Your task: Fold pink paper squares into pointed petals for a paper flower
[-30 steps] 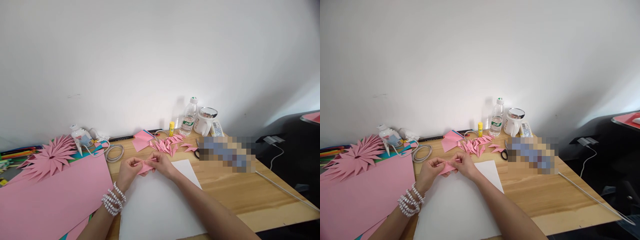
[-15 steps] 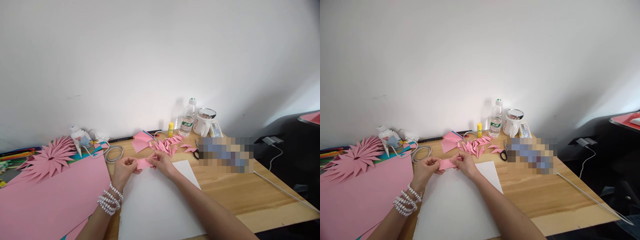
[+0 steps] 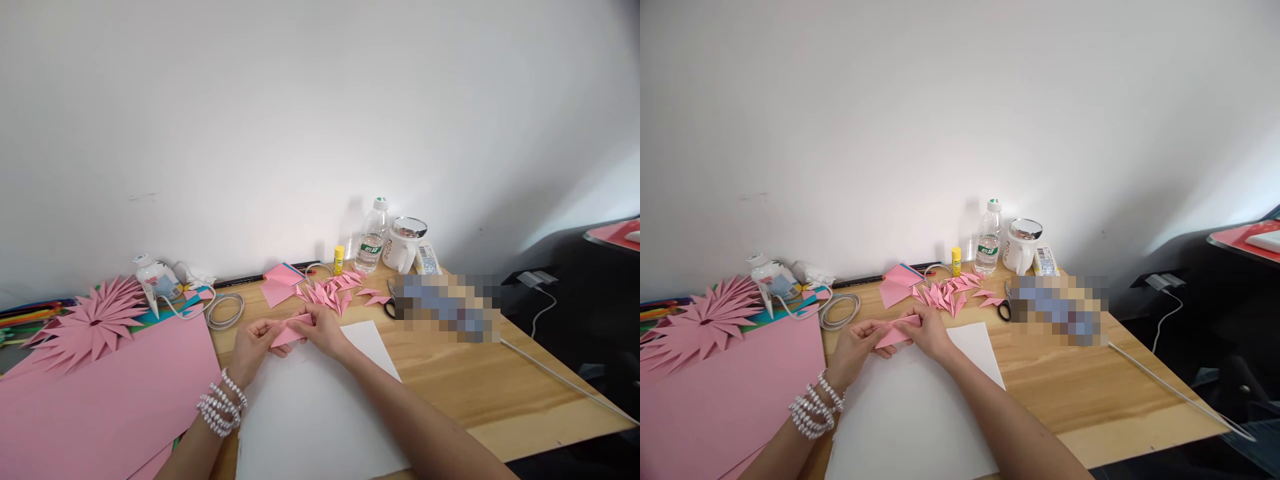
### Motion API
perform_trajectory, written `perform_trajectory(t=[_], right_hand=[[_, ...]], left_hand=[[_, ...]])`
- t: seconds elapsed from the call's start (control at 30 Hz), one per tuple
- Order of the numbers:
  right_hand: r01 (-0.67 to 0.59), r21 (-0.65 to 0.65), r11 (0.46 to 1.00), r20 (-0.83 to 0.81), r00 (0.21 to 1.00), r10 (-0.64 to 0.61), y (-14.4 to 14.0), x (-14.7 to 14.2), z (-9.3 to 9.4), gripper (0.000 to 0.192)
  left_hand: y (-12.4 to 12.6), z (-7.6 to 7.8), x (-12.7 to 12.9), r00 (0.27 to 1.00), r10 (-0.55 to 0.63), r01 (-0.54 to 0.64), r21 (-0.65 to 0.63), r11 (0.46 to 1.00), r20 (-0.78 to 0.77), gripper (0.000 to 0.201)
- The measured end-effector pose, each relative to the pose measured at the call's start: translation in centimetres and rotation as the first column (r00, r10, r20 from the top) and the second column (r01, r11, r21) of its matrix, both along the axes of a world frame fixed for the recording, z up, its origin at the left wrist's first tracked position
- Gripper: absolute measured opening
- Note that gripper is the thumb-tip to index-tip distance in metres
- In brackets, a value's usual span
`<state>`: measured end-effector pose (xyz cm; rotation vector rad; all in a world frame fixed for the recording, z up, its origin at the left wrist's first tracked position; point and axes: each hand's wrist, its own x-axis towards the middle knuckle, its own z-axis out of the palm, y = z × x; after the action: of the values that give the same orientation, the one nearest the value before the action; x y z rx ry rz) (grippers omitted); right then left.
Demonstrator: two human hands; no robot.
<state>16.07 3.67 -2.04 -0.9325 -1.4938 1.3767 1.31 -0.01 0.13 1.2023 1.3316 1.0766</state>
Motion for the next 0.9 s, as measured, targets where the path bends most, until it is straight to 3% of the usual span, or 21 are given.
perform_trajectory(t=[0.13, 0.2, 0.57, 0.67, 0.8, 0.9], right_hand=[[0.017, 0.147, 0.989, 0.097, 0.995, -0.032, -0.1, 0.1, 0.2, 0.009], [0.017, 0.158, 0.987, 0.126, 0.991, -0.037, 0.0, 0.1, 0.2, 0.009], [0.091, 0.0, 0.996, 0.103, 0.991, -0.09, 0.6, 0.2, -0.3, 0.012], [0.122, -0.038, 0.992, 0.061, 0.991, -0.119, 1.1, 0.4, -0.6, 0.008], [0.204, -0.057, 0.977, -0.012, 0.979, -0.205, 1.7, 0.8, -0.7, 0.01], [0.186, -0.078, 0.979, -0.128, 0.972, -0.195, 1.5, 0.6, -0.3, 0.019]], left_hand=[[0.0, 0.3, 0.0, 0.999, 0.006, -0.006, -0.002, 1.0, -0.044, 0.024], [0.0, 0.4, 0.1, 0.998, 0.008, -0.008, 0.003, 1.0, -0.063, 0.024], [0.3, 0.3, -0.6, 0.983, 0.119, -0.109, 0.075, 0.991, -0.141, 0.021], [0.5, 0.4, -1.3, 0.967, 0.194, -0.174, 0.125, 0.977, -0.167, 0.021], [0.8, 0.7, -2.1, 0.947, 0.307, -0.29, 0.149, 0.945, -0.1, 0.024], [0.8, 0.6, -2.0, 0.96, 0.279, -0.276, 0.114, 0.954, -0.014, 0.03]])
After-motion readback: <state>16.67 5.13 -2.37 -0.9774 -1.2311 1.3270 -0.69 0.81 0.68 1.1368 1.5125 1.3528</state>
